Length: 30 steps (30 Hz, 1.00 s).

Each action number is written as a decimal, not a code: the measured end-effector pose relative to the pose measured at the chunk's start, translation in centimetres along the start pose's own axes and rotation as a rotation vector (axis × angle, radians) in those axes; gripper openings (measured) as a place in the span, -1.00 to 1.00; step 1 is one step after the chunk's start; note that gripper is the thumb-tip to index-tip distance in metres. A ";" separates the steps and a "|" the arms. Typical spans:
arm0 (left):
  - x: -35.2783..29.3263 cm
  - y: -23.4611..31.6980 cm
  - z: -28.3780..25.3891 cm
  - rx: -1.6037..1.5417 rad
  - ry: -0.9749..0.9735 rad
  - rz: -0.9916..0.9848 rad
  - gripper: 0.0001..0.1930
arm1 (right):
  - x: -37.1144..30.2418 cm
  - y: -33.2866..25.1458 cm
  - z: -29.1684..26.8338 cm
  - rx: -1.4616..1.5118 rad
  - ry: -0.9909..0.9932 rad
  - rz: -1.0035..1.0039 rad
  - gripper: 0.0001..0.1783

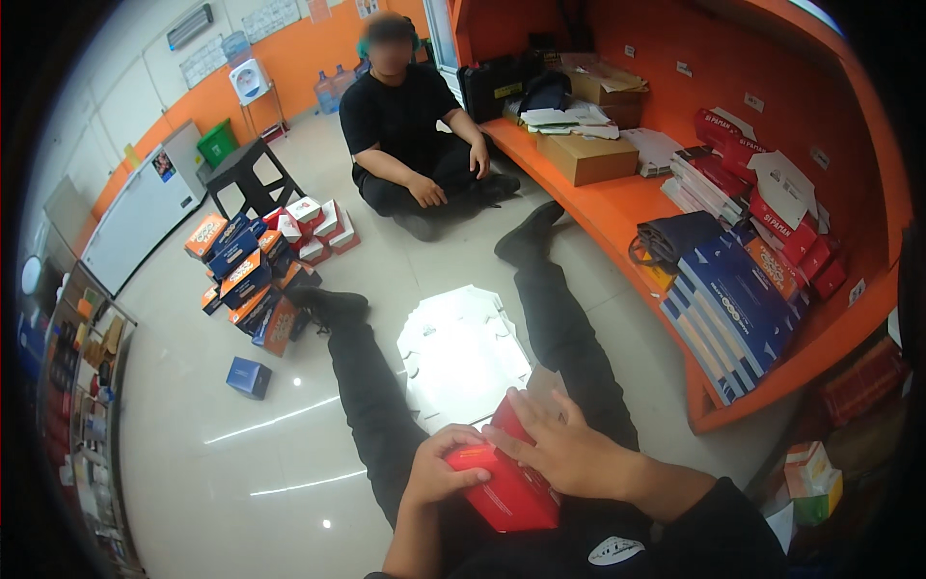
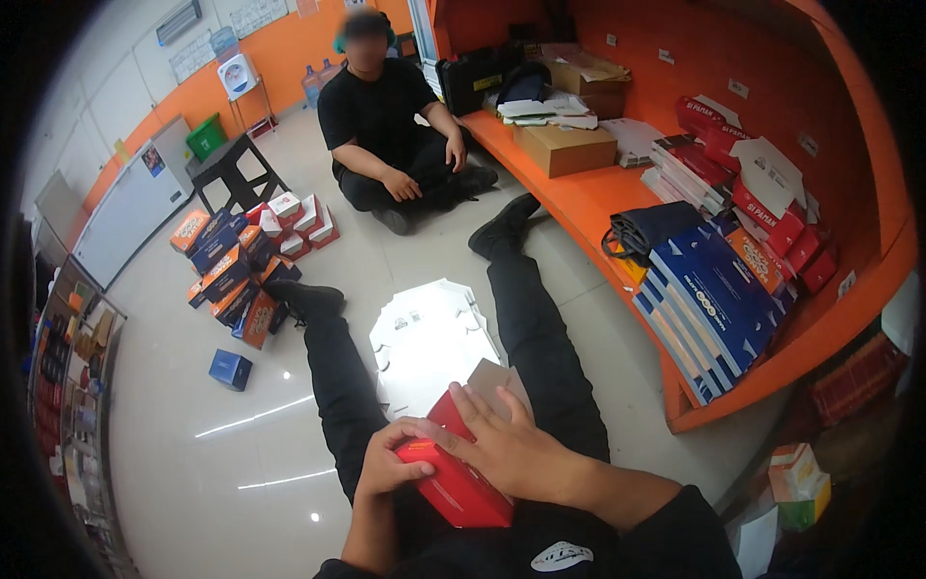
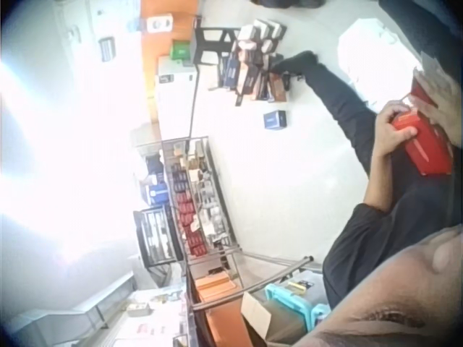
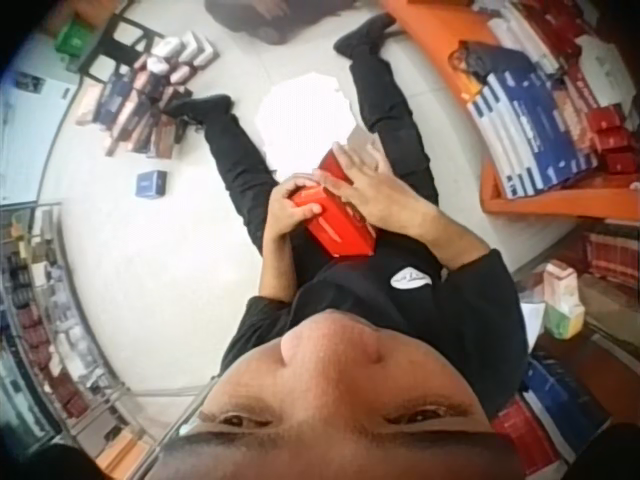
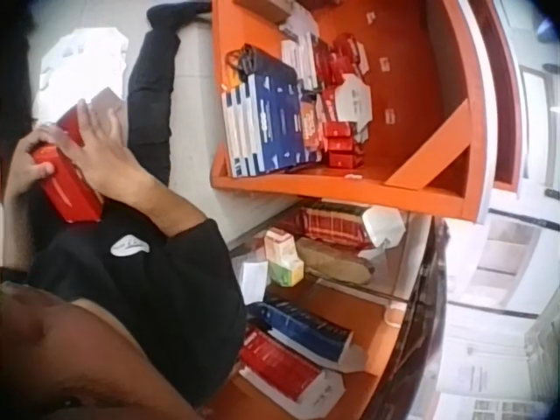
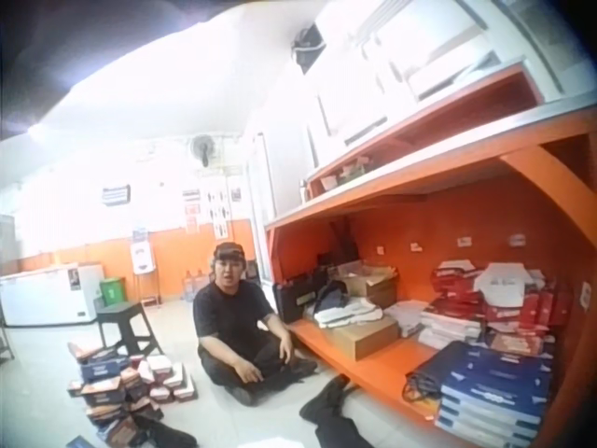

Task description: The person folds flat cardboard food container templates into boxes by hand while sitting on the floor.

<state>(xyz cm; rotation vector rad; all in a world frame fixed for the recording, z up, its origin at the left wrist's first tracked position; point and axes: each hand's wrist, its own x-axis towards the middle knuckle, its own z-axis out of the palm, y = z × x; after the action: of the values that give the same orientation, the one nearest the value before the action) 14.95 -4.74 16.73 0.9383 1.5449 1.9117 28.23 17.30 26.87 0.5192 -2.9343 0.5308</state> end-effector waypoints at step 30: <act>0.0 5.7 2.9 0.682 0.099 0.418 -0.31 | 0.0 -1.6 -2.3 0.259 0.347 0.223 -0.57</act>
<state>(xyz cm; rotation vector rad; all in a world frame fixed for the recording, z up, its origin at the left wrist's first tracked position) 17.35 -4.22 22.58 1.5701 2.2694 1.7101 28.92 16.69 29.54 0.1031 -2.6150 0.9318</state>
